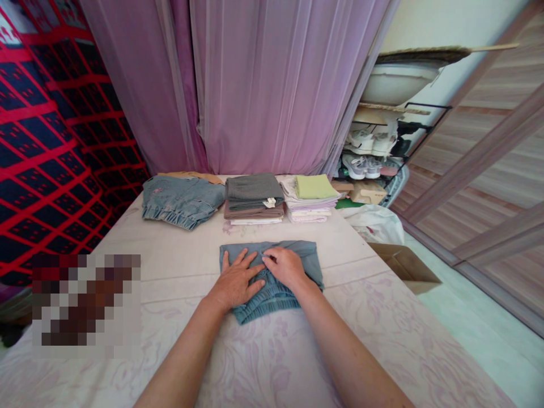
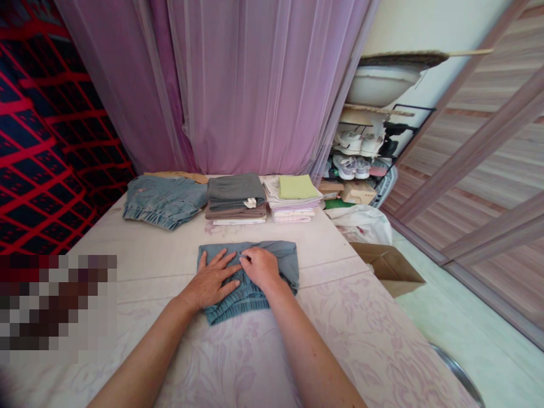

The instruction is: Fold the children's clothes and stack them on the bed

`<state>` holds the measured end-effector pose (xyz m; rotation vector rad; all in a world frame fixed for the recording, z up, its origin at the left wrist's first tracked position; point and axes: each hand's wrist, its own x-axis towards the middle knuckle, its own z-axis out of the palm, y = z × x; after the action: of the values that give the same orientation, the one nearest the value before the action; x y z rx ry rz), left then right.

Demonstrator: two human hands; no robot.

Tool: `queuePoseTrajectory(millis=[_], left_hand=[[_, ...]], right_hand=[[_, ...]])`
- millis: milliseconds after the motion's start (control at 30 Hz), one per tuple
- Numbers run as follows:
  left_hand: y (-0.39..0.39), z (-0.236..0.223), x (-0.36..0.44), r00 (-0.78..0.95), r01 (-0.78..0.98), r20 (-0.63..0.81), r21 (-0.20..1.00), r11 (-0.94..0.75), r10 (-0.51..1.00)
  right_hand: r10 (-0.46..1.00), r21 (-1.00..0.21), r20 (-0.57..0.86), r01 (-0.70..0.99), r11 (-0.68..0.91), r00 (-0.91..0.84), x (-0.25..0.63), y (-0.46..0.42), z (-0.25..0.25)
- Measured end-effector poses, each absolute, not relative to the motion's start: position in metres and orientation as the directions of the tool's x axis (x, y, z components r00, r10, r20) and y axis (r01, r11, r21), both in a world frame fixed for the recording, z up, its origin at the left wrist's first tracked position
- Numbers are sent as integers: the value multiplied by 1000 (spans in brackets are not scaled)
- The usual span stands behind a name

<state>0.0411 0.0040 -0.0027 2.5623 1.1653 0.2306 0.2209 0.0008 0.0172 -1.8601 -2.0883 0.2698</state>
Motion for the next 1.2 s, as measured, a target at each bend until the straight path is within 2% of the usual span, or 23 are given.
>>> queuePoseTrajectory(millis=[133, 300, 400, 567, 767, 900, 1000, 1100, 1200], left_hand=[[6, -4, 39, 655, 685, 50, 381, -620, 754], [7, -1, 39, 594, 693, 102, 439, -572, 798], [6, 0, 40, 581, 698, 117, 437, -567, 805], [5, 2, 42, 597, 694, 124, 416, -588, 792], [2, 6, 45, 635, 678, 121, 384, -626, 763], [-2, 8, 49, 669, 668, 97, 355, -654, 737], [-4, 6, 54, 682, 664, 89, 340, -666, 726], [-5, 3, 56, 682, 669, 79, 333, -664, 727], [-5, 0, 57, 683, 665, 86, 336, -667, 725]], right_hand=[[978, -324, 131, 926, 195, -160, 220, -4, 12], [974, -377, 146, 901, 215, -172, 230, -10, 14], [981, -389, 170, 908, 155, -95, 247, -11, 18], [973, -356, 198, 934, -38, 115, 290, -9, 23], [986, -241, 106, 966, -96, 125, 316, -10, 10], [978, -232, 106, 961, -153, 182, 316, -13, 7], [973, -249, 164, 962, -116, 160, 310, -16, 14], [968, -314, 246, 949, 32, 48, 291, -19, 21], [962, -347, 262, 923, 167, -76, 263, -20, 21]])
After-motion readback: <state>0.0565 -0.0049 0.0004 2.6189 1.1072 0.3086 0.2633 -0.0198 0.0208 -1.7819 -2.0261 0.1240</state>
